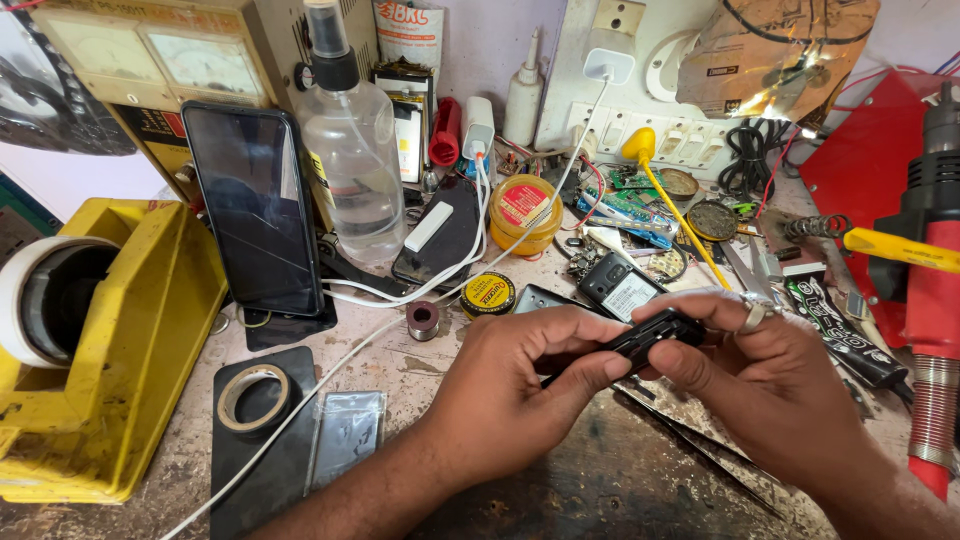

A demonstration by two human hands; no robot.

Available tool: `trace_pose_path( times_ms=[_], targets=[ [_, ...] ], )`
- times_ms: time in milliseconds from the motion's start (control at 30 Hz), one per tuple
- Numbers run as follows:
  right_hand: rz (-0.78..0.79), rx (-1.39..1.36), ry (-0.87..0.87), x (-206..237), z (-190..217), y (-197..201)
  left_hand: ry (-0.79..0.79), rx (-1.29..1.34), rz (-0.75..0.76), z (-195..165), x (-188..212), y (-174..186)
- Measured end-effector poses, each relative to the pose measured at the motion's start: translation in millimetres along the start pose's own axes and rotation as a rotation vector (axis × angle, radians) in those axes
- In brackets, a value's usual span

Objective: The person repairs a feature phone at a cluttered workbench. They use a screwdriver on the keypad assembly, pry the housing apart by hand, wipe the internal board and screen with a cloth, and manipulate the exposed circuit board and battery compartment while working on the opened phone.

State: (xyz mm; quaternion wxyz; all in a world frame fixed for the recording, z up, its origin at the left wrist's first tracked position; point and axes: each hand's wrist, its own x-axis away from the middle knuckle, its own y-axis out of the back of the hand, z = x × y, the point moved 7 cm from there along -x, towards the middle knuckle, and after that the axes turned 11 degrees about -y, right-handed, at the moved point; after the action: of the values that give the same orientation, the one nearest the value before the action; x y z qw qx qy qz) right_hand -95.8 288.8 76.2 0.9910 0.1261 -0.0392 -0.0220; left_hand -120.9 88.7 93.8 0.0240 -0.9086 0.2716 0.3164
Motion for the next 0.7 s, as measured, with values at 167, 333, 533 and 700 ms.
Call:
trace_pose_path(
  times_ms=[167, 333, 533, 700],
  targets=[
    [0.01, 0.066, 0.022, 2.5, 3.3, -4.3, -0.033, -0.086, -0.026, 1.0, 1.2, 0.5],
    [0.022, 0.032, 0.031, 3.6, 0.7, -6.1, -0.038, -0.154, -0.064, -3.1, 4.1, 0.6],
    [-0.012, -0.037, 0.057, -2.9, -2.0, 2.1, -0.058, -0.115, -0.029, -5.0, 3.1, 1.6],
    [-0.021, -0.212, 0.064, -5.4, 3.0, 9.4, 0.121, -0.128, -0.049, 13.8, 0.3, 5.2]
  ],
)
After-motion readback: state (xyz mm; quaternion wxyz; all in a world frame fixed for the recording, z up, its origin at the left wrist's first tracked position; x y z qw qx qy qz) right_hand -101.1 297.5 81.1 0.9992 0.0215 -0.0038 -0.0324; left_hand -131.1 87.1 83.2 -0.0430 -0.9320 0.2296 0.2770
